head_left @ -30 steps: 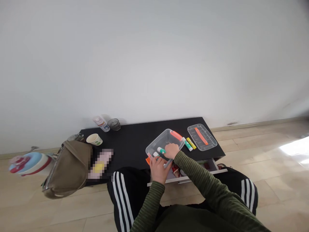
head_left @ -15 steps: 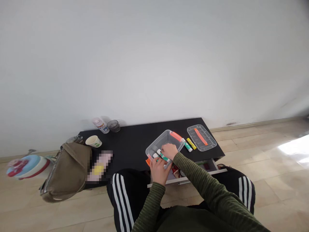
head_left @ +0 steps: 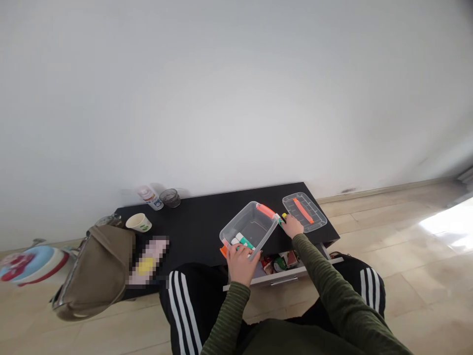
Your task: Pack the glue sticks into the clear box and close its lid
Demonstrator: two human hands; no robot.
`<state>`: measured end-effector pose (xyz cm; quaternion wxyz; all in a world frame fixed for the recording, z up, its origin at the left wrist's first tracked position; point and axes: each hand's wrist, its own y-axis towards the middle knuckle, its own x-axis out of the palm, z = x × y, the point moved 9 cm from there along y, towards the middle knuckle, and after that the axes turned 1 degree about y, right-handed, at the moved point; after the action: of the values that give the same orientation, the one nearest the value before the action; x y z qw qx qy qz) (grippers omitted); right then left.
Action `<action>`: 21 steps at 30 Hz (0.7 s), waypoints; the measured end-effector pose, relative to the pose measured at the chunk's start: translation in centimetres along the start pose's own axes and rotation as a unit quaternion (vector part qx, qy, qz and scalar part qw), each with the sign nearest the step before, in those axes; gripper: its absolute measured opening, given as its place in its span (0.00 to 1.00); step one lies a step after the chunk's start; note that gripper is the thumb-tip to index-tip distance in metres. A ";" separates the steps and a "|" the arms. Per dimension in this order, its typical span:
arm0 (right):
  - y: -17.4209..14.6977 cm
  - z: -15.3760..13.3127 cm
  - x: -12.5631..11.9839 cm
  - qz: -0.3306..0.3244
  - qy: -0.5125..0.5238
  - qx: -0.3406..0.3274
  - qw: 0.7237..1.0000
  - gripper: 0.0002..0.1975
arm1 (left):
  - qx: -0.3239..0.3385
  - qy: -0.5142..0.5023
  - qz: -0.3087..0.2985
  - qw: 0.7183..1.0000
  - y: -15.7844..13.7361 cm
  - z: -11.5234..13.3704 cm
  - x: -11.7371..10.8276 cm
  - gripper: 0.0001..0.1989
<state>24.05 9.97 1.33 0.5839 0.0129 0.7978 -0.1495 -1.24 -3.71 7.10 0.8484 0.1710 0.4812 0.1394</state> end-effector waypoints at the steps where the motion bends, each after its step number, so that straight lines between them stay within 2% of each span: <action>1: -0.1 0.2 0.8 -0.013 -0.009 0.000 1.000 0.16 | 0.000 0.001 -0.002 1.000 0.0 0.0 0.0 0.13; 5: -0.5 0.4 2.3 -0.022 -0.002 0.001 1.000 0.13 | 0.000 -0.001 -0.011 1.000 0.1 0.0 0.0 0.14; 9: -0.3 0.8 1.8 -0.014 0.037 0.007 0.999 0.14 | 0.001 -0.001 -0.017 1.000 0.1 -0.1 0.1 0.14; 13: -0.3 0.7 -1.4 0.047 0.095 0.004 0.994 0.19 | 0.008 0.000 -0.015 1.000 0.1 -0.2 0.3 0.14; 15: -0.9 -0.3 -3.7 0.092 0.171 -0.020 0.981 0.19 | 0.011 0.004 -0.009 1.000 0.0 -0.2 0.3 0.15; 18: -2.6 -2.9 -6.8 0.130 0.297 -0.088 0.942 0.18 | 0.014 0.013 0.006 1.000 -0.1 -0.2 0.2 0.14; 21: -4.5 -6.6 -8.3 0.111 0.307 -0.165 0.931 0.18 | 0.023 0.017 0.012 1.000 -0.1 0.0 0.0 0.13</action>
<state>19.74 8.64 11.89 0.3177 0.0501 0.9449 0.0610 -1.20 -3.82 7.09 0.8341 0.1943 0.4966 0.1413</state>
